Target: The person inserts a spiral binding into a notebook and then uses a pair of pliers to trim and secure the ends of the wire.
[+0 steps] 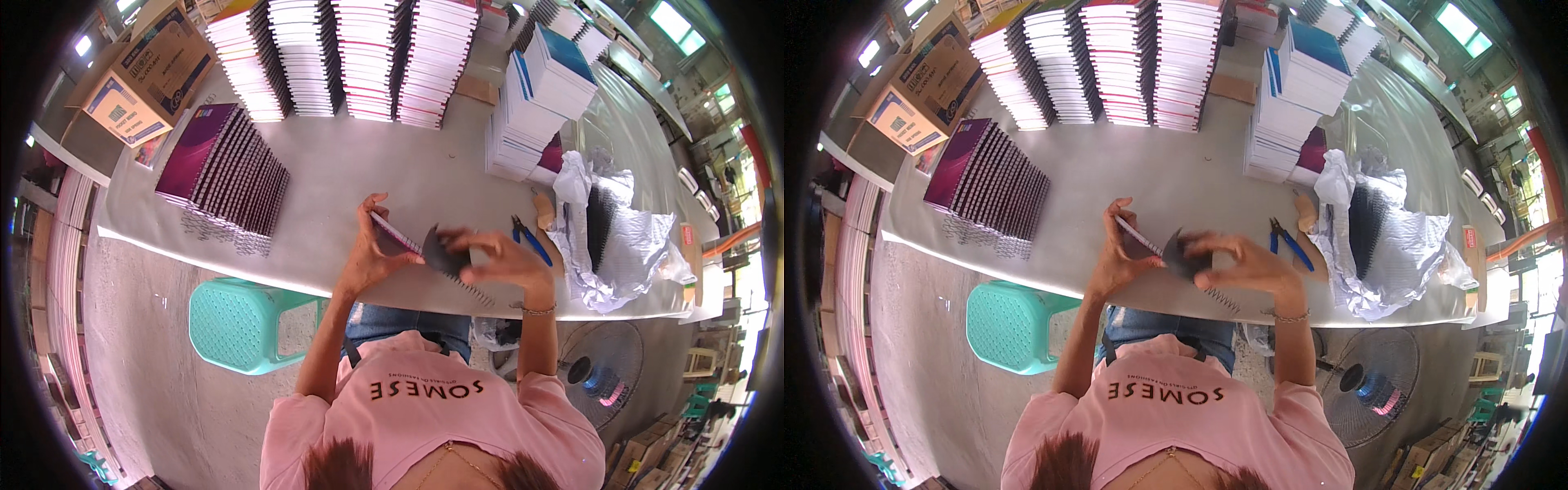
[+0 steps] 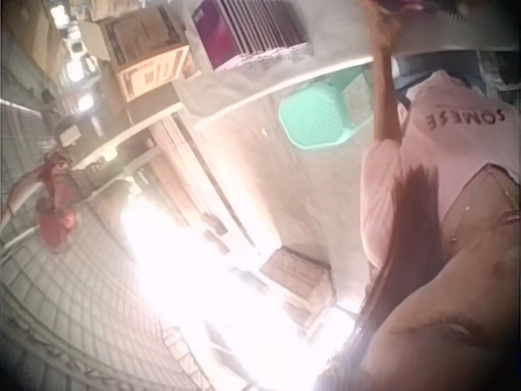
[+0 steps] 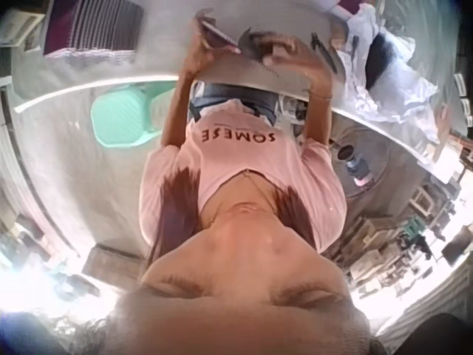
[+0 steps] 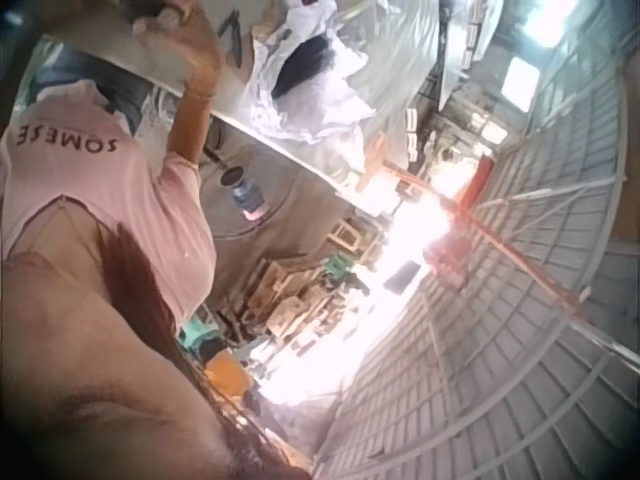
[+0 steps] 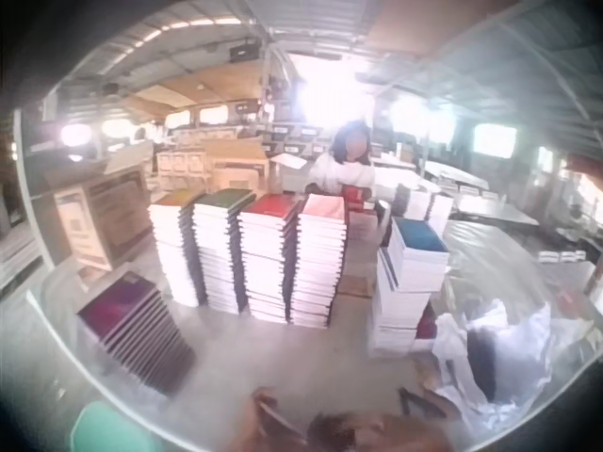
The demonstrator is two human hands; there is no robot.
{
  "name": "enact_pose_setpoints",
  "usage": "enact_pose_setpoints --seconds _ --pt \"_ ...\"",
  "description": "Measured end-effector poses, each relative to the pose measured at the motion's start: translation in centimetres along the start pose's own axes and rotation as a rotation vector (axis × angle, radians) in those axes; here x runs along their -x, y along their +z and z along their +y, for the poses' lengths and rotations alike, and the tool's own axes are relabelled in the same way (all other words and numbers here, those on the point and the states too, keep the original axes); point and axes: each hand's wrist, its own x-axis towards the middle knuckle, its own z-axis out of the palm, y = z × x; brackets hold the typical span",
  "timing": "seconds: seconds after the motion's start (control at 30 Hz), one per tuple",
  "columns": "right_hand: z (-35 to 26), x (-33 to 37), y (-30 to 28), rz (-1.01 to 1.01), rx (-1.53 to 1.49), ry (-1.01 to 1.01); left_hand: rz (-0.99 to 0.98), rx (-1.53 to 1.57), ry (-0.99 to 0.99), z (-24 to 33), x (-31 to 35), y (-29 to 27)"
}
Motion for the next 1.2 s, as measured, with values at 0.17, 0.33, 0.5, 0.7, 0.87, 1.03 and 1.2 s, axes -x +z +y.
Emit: enact_pose_setpoints --seconds 0.17,0.33,0.5,0.7,0.87,1.03,1.2 --pt "-1.0 0.3 1.0 -0.149 0.086 -0.228 -0.039 0.031 -0.009 -1.0 0.4 -0.3" --pt "0.0 -0.6 0.4 0.053 -0.057 0.110 -0.042 0.065 -0.023 -1.5 0.2 0.0" --pt "-0.2 -0.2 1.5 0.024 0.113 -0.072 -0.073 0.064 -0.038 -0.6 0.7 0.0" --pt "-1.9 -1.3 1.7 0.068 0.231 0.025 -0.136 0.092 -0.069 -0.8 0.2 -0.5" --pt "-1.8 -1.1 1.9 0.032 0.277 -0.046 -0.106 0.108 -0.087 -0.3 0.3 -0.3" --pt "-1.2 -1.7 2.9 0.148 0.457 -0.171 -0.167 0.101 -0.075 -0.9 0.6 -0.4" --pt "-1.5 -2.9 2.0 0.191 0.556 -0.136 -0.162 0.099 -0.062 0.4 0.2 -0.6"
